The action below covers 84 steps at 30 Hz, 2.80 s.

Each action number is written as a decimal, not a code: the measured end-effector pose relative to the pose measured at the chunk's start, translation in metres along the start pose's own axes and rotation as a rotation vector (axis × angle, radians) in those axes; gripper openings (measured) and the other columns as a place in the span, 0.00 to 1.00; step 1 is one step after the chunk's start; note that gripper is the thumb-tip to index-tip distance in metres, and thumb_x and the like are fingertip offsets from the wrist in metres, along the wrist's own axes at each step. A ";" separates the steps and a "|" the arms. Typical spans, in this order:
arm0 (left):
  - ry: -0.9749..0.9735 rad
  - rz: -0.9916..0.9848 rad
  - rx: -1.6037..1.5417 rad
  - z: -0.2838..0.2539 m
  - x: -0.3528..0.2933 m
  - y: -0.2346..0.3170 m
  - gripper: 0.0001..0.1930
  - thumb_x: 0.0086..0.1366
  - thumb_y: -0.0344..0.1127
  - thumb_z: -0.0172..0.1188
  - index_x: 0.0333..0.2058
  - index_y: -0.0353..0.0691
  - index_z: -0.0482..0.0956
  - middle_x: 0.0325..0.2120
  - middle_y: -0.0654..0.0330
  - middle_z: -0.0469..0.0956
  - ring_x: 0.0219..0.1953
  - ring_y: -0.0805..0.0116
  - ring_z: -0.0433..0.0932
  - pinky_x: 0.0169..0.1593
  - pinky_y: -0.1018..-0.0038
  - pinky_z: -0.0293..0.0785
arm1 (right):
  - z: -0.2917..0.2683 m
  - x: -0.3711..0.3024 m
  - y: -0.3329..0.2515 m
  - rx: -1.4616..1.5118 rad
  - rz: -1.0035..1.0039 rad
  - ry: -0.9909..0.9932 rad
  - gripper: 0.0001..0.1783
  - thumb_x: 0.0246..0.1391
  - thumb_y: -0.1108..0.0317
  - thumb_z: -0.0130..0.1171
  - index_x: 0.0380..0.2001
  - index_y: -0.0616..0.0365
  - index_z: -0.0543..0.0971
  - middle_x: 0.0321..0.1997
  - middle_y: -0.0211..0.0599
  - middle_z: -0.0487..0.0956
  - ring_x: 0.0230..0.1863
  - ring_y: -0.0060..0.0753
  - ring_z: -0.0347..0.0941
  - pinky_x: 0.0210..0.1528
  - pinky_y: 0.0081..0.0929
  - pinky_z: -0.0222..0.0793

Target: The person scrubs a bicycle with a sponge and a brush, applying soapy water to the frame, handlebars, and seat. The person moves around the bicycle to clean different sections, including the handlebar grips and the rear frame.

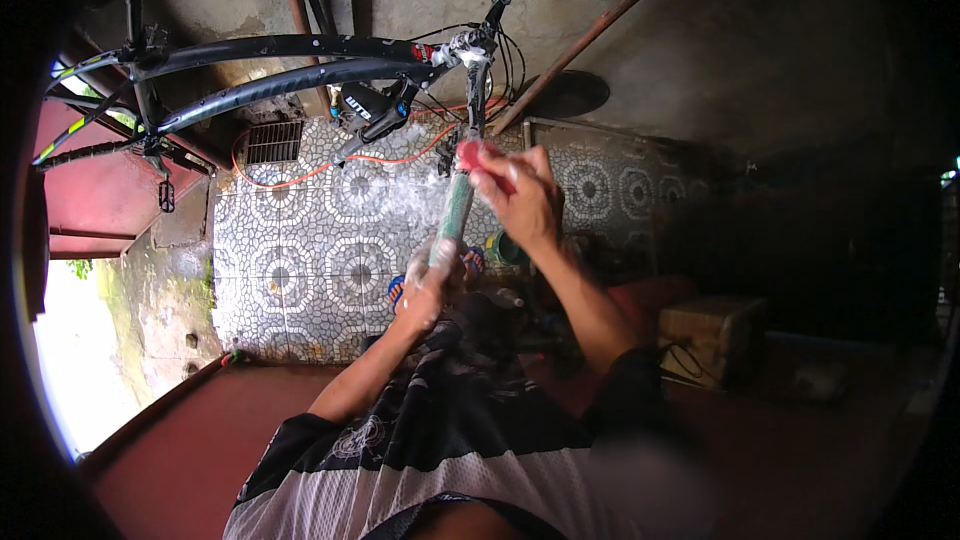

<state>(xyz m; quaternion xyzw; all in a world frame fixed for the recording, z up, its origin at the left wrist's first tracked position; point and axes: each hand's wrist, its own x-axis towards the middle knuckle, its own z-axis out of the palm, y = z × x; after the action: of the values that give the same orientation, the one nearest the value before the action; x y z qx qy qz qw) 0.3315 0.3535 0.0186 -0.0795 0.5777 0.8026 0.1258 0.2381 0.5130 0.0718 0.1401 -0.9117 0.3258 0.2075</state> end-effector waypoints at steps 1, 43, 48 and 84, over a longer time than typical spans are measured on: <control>-0.020 -0.181 -0.177 -0.002 0.001 0.007 0.18 0.75 0.51 0.55 0.44 0.41 0.75 0.20 0.63 0.70 0.17 0.74 0.67 0.22 0.72 0.66 | 0.002 -0.008 -0.006 0.055 -0.124 -0.042 0.16 0.55 0.59 0.75 0.47 0.47 0.88 0.41 0.38 0.79 0.40 0.40 0.77 0.41 0.35 0.76; 0.018 -0.243 -0.317 -0.047 -0.046 0.077 0.25 0.78 0.56 0.49 0.51 0.38 0.79 0.15 0.75 0.55 0.12 0.80 0.53 0.17 0.76 0.51 | -0.007 -0.040 -0.055 0.292 -0.234 0.269 0.20 0.50 0.58 0.78 0.49 0.38 0.88 0.40 0.34 0.79 0.40 0.34 0.80 0.38 0.29 0.79; 0.032 -0.224 -0.246 -0.051 -0.041 0.053 0.26 0.78 0.57 0.49 0.51 0.38 0.79 0.15 0.74 0.57 0.12 0.80 0.54 0.17 0.76 0.52 | -0.010 -0.036 -0.054 0.203 -0.171 0.164 0.18 0.49 0.56 0.78 0.45 0.40 0.89 0.39 0.32 0.79 0.35 0.33 0.80 0.33 0.30 0.78; -0.072 -0.031 0.295 -0.046 -0.009 0.034 0.28 0.82 0.53 0.40 0.53 0.32 0.79 0.34 0.57 0.78 0.35 0.70 0.74 0.43 0.72 0.72 | -0.037 0.015 -0.013 0.189 -0.127 0.193 0.17 0.52 0.55 0.76 0.47 0.39 0.88 0.39 0.36 0.76 0.38 0.36 0.79 0.39 0.31 0.77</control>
<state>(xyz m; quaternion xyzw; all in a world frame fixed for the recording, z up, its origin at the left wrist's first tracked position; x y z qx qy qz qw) 0.3294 0.2982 0.0372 -0.0403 0.6833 0.7092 0.1689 0.2409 0.5260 0.1115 0.1845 -0.8422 0.4082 0.3001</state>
